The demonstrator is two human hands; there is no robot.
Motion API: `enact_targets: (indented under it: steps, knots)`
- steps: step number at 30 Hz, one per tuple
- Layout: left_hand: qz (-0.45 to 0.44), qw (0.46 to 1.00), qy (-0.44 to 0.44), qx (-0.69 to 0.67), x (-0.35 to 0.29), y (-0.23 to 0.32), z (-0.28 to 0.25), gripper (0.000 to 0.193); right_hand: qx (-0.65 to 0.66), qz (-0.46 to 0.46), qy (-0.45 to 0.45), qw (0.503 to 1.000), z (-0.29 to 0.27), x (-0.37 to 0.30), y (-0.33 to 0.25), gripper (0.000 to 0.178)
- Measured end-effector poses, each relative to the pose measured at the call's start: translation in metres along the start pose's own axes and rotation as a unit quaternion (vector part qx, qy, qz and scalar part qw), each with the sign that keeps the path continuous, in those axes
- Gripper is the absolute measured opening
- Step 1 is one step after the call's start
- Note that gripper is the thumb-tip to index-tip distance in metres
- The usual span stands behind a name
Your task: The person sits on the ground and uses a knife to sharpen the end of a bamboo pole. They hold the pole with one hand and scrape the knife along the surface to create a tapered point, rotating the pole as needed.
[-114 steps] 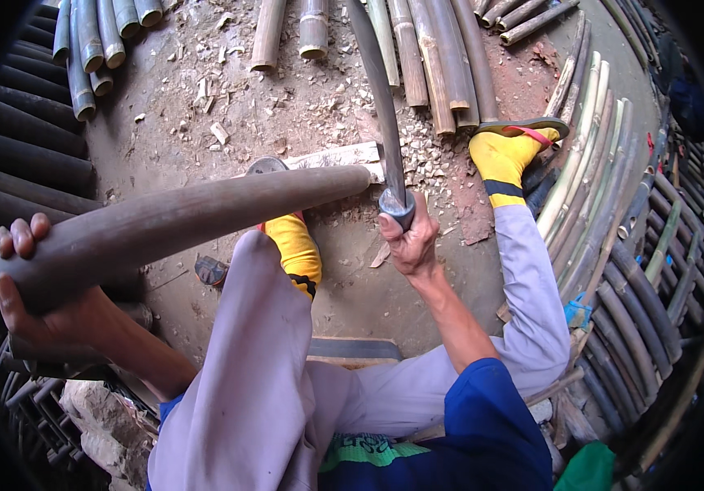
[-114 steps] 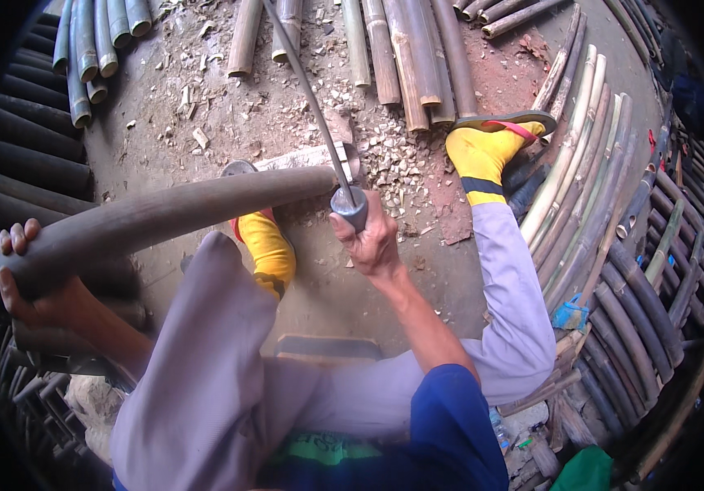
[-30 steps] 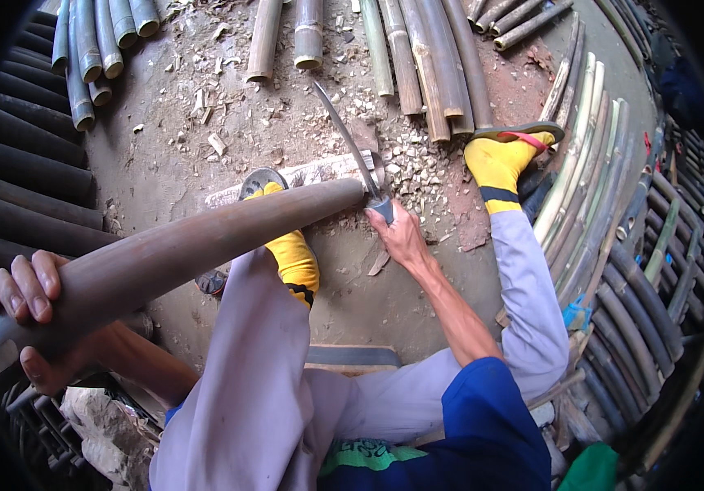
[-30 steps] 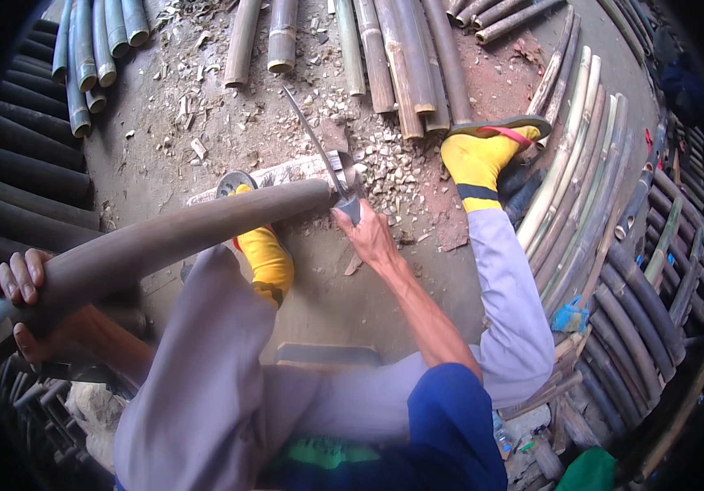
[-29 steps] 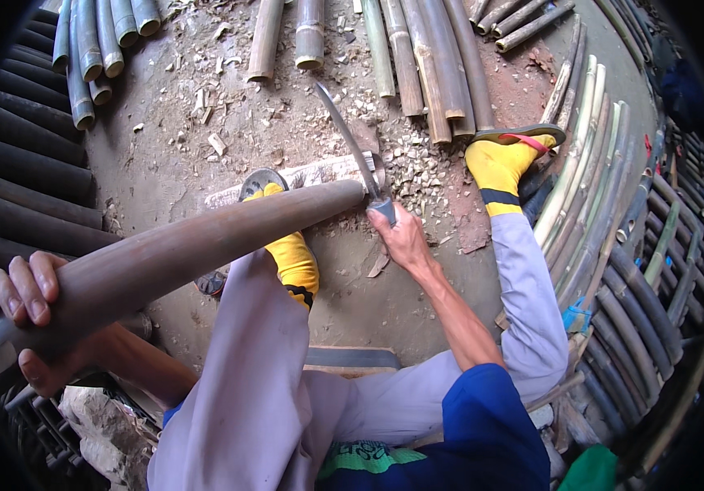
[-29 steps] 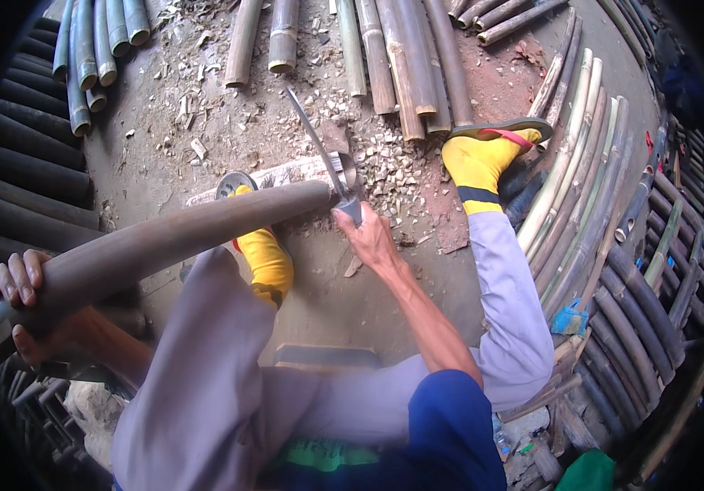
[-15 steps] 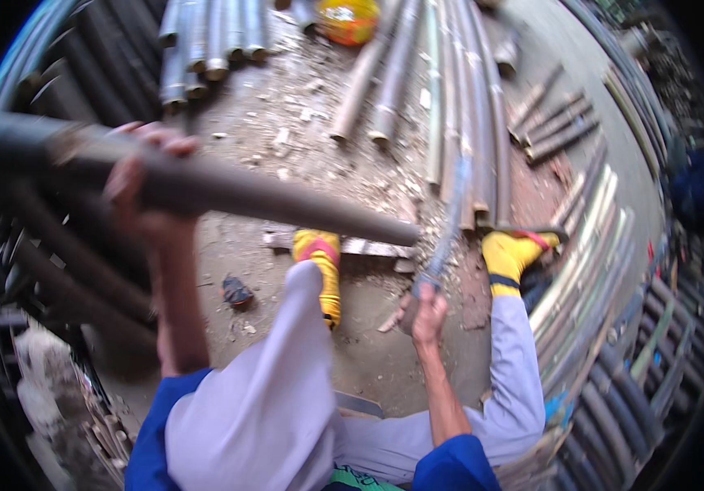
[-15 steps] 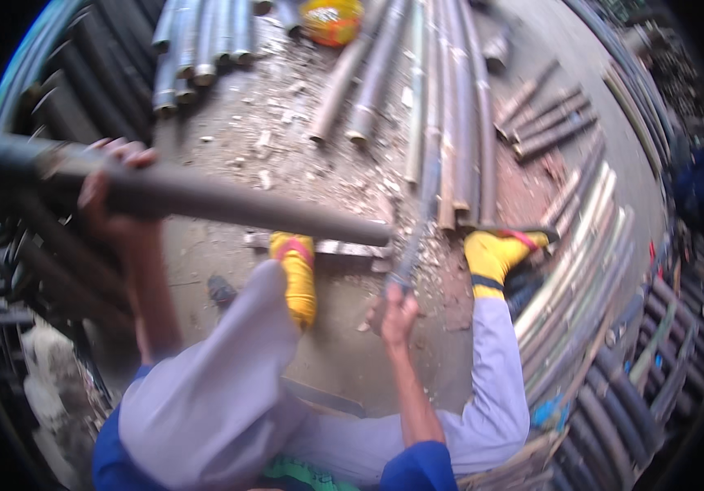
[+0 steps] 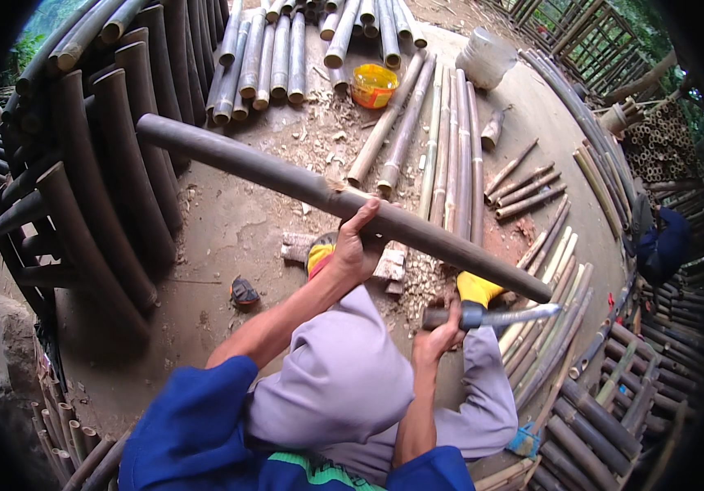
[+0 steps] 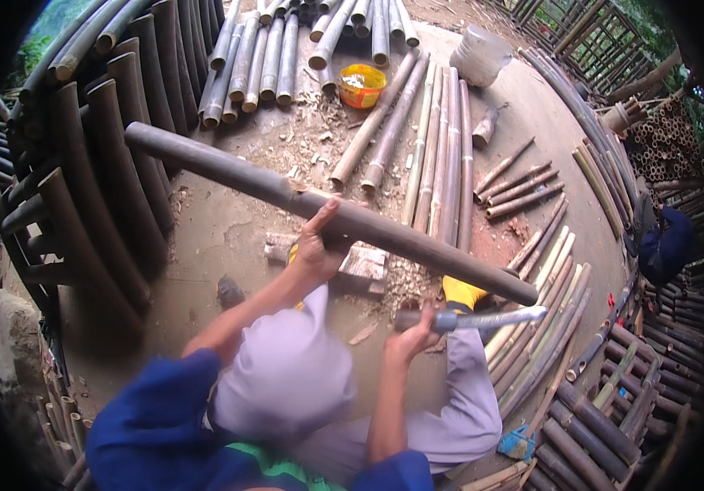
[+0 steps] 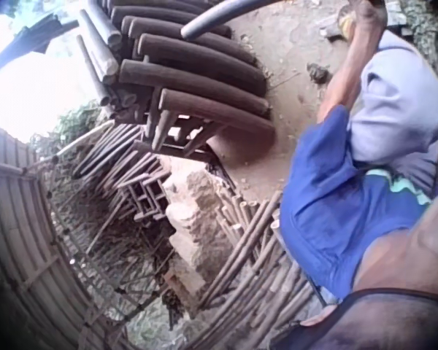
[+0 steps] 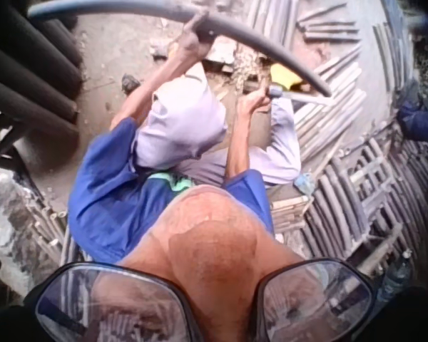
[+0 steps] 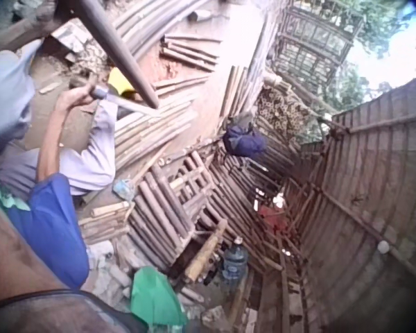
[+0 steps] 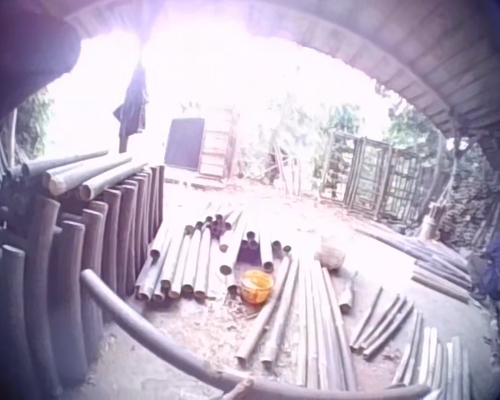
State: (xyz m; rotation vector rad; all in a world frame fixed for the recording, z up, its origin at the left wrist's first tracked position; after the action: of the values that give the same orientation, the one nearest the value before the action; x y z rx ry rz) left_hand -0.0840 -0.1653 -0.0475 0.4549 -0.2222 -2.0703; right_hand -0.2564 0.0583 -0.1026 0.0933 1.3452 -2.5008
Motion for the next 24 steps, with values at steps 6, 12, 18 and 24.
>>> enact_targets:
  steps: [6, 12, 18, 24]
  knots:
    - [-0.129, 0.989, 0.003, 0.069, -0.014, -0.035, -0.025, 0.022, 0.139, 0.049, -0.078, 0.986, 0.034, 0.022, -0.034, 0.038]
    - [-0.233, 0.969, -0.043, 0.07, -0.031, -0.061, -0.036, 0.034, 0.157, -0.083, -0.019, 0.984, 0.046, 0.027, -0.086, 0.048]
    - [0.1, 0.668, -0.204, 0.709, -0.06, 0.008, 0.012, 0.021, 0.197, -0.055, -0.125, 0.971, 0.092, 0.03, -0.123, 0.048]
    - [0.38, 0.392, -0.119, 0.829, -0.036, 0.094, 0.06, 0.064, 0.201, 0.067, -0.286, 0.934, 0.183, -0.007, -0.131, 0.041]
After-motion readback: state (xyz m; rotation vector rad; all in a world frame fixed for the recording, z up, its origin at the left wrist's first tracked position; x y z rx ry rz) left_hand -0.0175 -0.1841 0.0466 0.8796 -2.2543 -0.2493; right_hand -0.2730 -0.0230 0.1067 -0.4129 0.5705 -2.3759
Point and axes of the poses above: each hand's wrist, its own x-axis towards the middle knuckle, its own z-axis out of the palm, y = z × x, the point moved 10 cm from there along x, towards the middle knuckle, and after that the axes turned 10 degrees about x, right-handed, at the moved point
